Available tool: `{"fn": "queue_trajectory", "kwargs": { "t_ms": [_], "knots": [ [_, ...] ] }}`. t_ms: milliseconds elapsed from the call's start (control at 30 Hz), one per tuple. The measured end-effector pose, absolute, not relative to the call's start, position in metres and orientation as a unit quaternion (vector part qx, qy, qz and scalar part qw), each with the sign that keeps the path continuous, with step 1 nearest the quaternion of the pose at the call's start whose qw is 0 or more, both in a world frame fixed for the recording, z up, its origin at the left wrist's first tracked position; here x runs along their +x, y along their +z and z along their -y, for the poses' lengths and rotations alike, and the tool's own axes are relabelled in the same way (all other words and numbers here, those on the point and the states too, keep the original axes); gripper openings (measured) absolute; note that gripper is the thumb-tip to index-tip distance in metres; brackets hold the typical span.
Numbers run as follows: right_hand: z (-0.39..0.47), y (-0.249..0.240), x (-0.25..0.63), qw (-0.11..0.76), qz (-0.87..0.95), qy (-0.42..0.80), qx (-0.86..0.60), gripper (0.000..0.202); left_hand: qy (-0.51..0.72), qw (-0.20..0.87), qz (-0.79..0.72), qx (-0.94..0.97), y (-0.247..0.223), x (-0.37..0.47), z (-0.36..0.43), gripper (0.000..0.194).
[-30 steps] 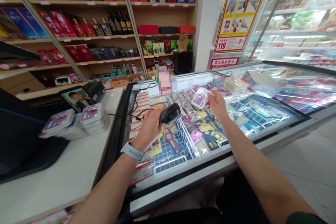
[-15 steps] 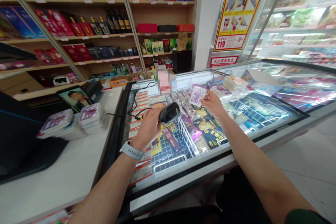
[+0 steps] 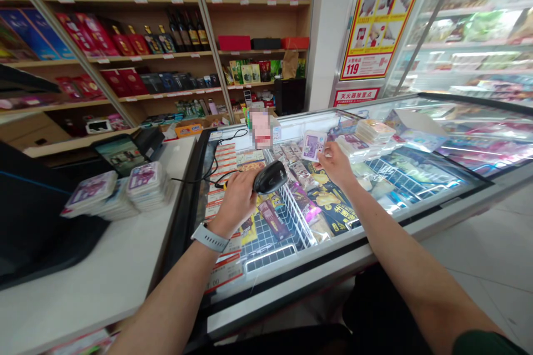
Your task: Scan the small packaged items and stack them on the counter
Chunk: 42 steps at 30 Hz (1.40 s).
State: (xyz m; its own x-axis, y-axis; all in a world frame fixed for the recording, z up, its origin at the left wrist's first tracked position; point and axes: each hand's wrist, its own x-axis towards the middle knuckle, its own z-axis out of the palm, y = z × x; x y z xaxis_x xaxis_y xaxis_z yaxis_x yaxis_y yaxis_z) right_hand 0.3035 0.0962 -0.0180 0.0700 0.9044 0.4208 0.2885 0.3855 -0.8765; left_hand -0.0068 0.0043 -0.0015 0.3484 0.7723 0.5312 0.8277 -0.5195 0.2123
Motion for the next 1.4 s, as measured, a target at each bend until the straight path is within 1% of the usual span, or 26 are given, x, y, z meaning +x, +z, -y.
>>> {"fn": "queue_trajectory", "kwargs": {
  "t_ms": [267,567,1000,1400],
  "knots": [
    [-0.0985,-0.0192,0.3005,0.574,0.600,0.282,-0.480,0.049,-0.292,0.042,0.490,-0.820,-0.0004,-0.0060,-0.0044,0.061],
    [-0.0982,-0.0196,0.2979,0.584,0.581,0.315,-0.471,0.054,-0.294,0.037,0.494,-0.817,0.0006,-0.0051,-0.0029,0.061],
    [-0.0971,-0.0189,0.2973,0.584,0.577,0.310,-0.479,0.052,-0.288,0.032,0.498,-0.818,0.0020,-0.0046,-0.0023,0.059],
    [-0.1000,-0.0202,0.3004,0.580,0.583,0.317,-0.473,0.057,-0.288,0.033,0.502,-0.815,0.0015,-0.0035,-0.0022,0.061]
  ]
}}
